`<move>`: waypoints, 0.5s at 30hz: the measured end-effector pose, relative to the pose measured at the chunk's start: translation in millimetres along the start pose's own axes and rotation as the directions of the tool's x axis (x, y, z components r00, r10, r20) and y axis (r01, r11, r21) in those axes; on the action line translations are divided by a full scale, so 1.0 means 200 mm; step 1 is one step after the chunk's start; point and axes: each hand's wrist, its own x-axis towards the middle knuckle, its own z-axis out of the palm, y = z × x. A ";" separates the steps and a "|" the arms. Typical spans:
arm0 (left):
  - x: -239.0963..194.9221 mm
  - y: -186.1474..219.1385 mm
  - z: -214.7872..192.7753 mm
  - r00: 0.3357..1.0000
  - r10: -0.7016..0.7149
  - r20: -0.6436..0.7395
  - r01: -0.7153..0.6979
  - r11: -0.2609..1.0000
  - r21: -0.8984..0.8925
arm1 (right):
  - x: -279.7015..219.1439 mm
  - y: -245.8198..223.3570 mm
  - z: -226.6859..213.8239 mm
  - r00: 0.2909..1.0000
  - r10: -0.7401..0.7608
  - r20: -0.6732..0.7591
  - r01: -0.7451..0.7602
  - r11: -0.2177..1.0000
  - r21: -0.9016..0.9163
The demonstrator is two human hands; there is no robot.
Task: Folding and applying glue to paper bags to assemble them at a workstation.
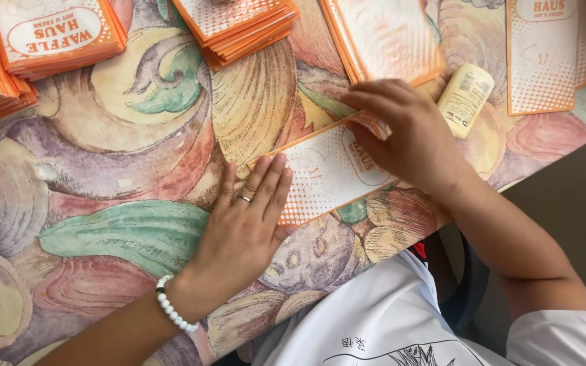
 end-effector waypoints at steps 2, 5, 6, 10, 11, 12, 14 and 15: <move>0.01 0.00 0.01 1.000 -0.003 -0.021 0.003 1.000 -0.023 | -0.01 -0.08 0.02 0.998 -0.067 0.019 0.068 0.996 -0.061; 0.00 0.01 0.02 0.999 -0.017 -0.029 0.016 1.000 -0.024 | -0.03 -0.20 0.09 0.974 -0.206 0.090 0.213 0.974 -0.077; 0.00 0.01 0.03 1.000 -0.021 -0.023 0.020 1.000 -0.003 | -0.04 -0.25 0.12 0.952 -0.276 0.134 0.284 0.958 -0.039; 0.00 0.02 0.02 0.997 -0.042 -0.070 0.042 0.999 -0.005 | -0.03 -0.27 0.20 0.931 -0.257 0.260 0.308 0.934 -0.179; 0.00 0.02 0.02 0.998 -0.043 -0.041 0.043 0.999 0.004 | -0.03 -0.25 0.20 0.935 -0.232 0.268 0.292 0.933 -0.211; 0.00 0.02 0.02 0.999 -0.043 -0.012 0.044 0.999 0.013 | -0.03 -0.24 0.19 0.939 -0.207 0.276 0.277 0.930 -0.244; 0.00 0.01 0.00 0.998 -0.049 -0.026 0.049 0.999 0.020 | -0.05 -0.20 0.16 0.941 -0.194 0.275 0.265 0.931 -0.250; 0.00 0.01 -0.01 0.998 -0.046 -0.037 0.047 0.998 0.032 | -0.06 -0.18 0.15 0.947 -0.177 0.267 0.247 0.934 -0.259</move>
